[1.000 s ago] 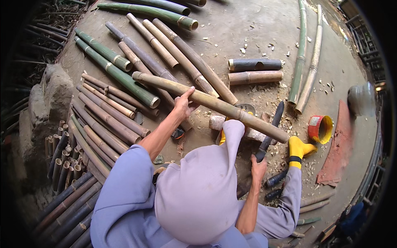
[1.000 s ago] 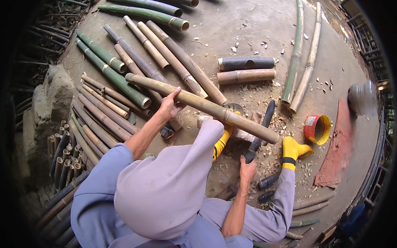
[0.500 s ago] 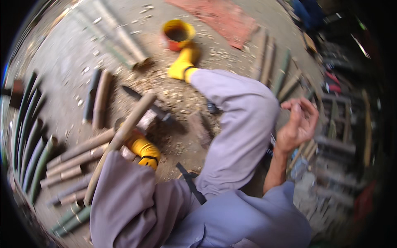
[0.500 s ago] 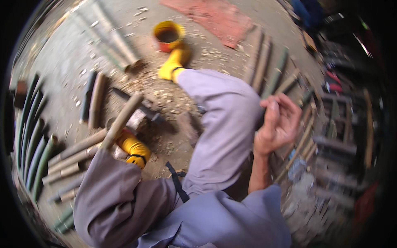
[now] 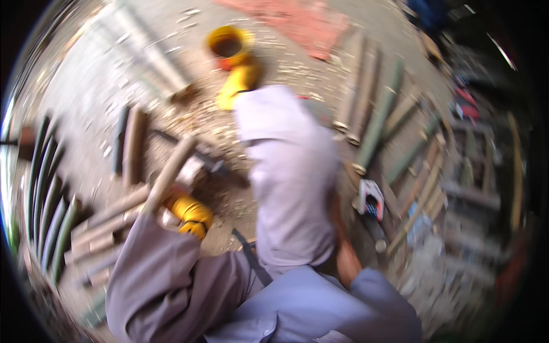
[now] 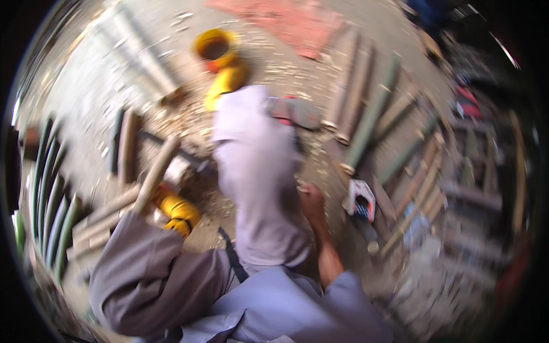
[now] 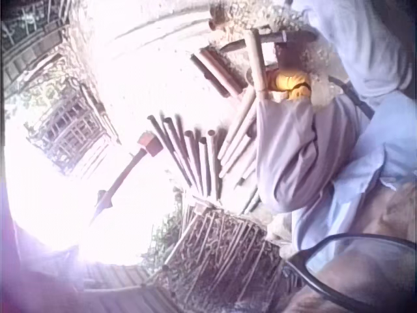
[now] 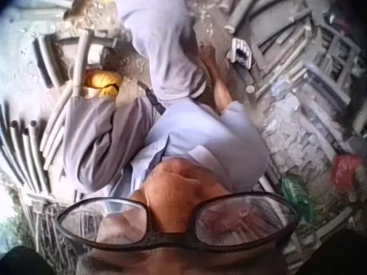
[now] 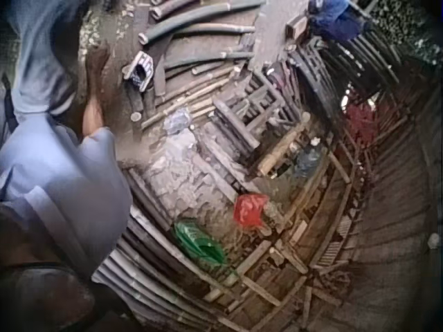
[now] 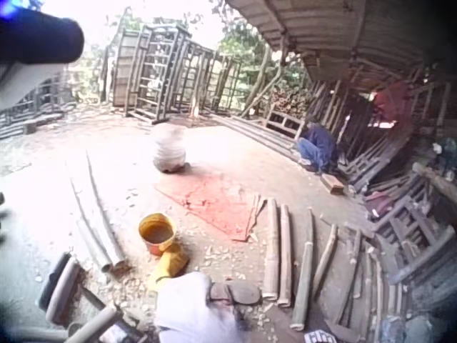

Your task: The person moves several bamboo poles, measures a specific length on one pole using a tape measure, and then uses a knife to cut a notch into the wood while sitting on the ground.

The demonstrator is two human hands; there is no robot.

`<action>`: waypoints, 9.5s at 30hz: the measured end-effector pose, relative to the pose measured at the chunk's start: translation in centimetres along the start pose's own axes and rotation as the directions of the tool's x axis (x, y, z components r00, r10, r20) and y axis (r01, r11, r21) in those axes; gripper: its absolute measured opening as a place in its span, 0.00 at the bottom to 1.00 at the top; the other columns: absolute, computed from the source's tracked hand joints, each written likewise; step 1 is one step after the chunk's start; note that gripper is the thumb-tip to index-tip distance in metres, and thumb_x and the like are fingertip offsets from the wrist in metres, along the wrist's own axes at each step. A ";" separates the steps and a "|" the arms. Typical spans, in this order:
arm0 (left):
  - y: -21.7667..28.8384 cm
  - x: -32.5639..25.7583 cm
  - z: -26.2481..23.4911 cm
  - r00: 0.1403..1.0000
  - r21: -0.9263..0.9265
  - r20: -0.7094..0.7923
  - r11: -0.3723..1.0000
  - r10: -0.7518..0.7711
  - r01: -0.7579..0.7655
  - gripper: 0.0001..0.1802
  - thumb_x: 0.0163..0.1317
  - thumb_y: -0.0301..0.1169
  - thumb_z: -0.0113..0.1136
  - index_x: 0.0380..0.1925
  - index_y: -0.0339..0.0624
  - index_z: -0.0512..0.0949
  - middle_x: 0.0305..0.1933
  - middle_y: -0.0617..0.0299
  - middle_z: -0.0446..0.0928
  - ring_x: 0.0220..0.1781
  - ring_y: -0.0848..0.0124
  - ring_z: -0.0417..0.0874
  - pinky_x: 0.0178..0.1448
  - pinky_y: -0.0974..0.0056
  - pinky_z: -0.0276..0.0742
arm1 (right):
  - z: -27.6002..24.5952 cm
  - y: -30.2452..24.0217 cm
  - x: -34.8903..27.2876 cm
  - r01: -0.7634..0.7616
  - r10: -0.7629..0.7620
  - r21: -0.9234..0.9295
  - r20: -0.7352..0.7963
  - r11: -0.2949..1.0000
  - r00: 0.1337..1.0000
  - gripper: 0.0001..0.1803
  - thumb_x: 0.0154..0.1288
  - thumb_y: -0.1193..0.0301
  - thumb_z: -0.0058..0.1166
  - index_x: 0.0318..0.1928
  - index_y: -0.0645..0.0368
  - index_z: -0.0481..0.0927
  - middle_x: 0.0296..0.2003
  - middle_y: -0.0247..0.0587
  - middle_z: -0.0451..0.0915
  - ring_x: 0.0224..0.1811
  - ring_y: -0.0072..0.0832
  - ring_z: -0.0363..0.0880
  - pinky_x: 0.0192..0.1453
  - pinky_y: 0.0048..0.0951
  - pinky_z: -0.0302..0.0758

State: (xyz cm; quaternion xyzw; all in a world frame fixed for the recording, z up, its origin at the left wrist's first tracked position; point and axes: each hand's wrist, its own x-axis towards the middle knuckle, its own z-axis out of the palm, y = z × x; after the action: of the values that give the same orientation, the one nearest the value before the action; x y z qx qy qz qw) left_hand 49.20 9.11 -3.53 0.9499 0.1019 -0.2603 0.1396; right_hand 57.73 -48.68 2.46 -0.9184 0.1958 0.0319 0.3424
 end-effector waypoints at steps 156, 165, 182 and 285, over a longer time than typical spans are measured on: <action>-8.7 -6.1 -12.3 0.947 -0.665 -0.093 0.727 -0.307 0.170 0.16 0.53 0.39 0.61 0.19 0.35 0.74 0.13 0.62 0.70 0.16 0.77 0.72 0.23 0.67 0.68 | 12.6 -25.1 8.9 -0.025 -0.090 0.513 0.198 0.858 0.976 0.10 0.60 0.71 0.59 0.39 0.63 0.76 0.26 0.30 0.75 0.23 0.15 0.71 0.24 0.19 0.74; -21.7 -11.4 -8.6 0.698 -0.581 -0.195 0.655 -0.689 0.483 0.32 0.42 0.53 0.68 0.37 0.37 0.77 0.33 0.45 0.80 0.40 0.54 0.82 0.45 0.56 0.76 | 12.8 -23.2 9.2 -0.021 -0.133 0.553 0.237 0.833 0.962 0.09 0.63 0.70 0.56 0.40 0.60 0.76 0.29 0.34 0.74 0.25 0.21 0.75 0.29 0.24 0.80; -24.6 -8.7 -10.5 0.533 -0.527 -0.200 0.549 -0.822 0.649 0.23 0.43 0.50 0.65 0.34 0.45 0.81 0.27 0.52 0.81 0.34 0.55 0.83 0.41 0.53 0.78 | 12.7 -23.3 11.0 0.006 -0.156 0.488 0.266 0.873 0.951 0.11 0.64 0.66 0.56 0.40 0.59 0.73 0.25 0.37 0.74 0.25 0.24 0.75 0.30 0.29 0.80; 4.5 -0.8 -8.9 0.943 -0.542 0.145 -0.821 -0.300 -0.178 0.22 0.56 0.47 0.63 0.45 0.48 0.71 0.47 0.61 0.74 0.54 0.65 0.72 0.63 0.51 0.65 | 5.4 -31.3 4.7 0.917 -0.831 -0.131 0.388 0.378 0.398 0.26 0.37 0.88 0.50 0.44 0.64 0.70 0.36 0.54 0.72 0.42 0.52 0.71 0.47 0.44 0.69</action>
State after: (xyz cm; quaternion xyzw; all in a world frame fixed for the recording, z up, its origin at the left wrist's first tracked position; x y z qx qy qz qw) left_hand 53.82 7.65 5.16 0.1467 0.3990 0.1301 0.8957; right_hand 74.37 -25.26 16.76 -0.9093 -0.3788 -0.0047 0.1724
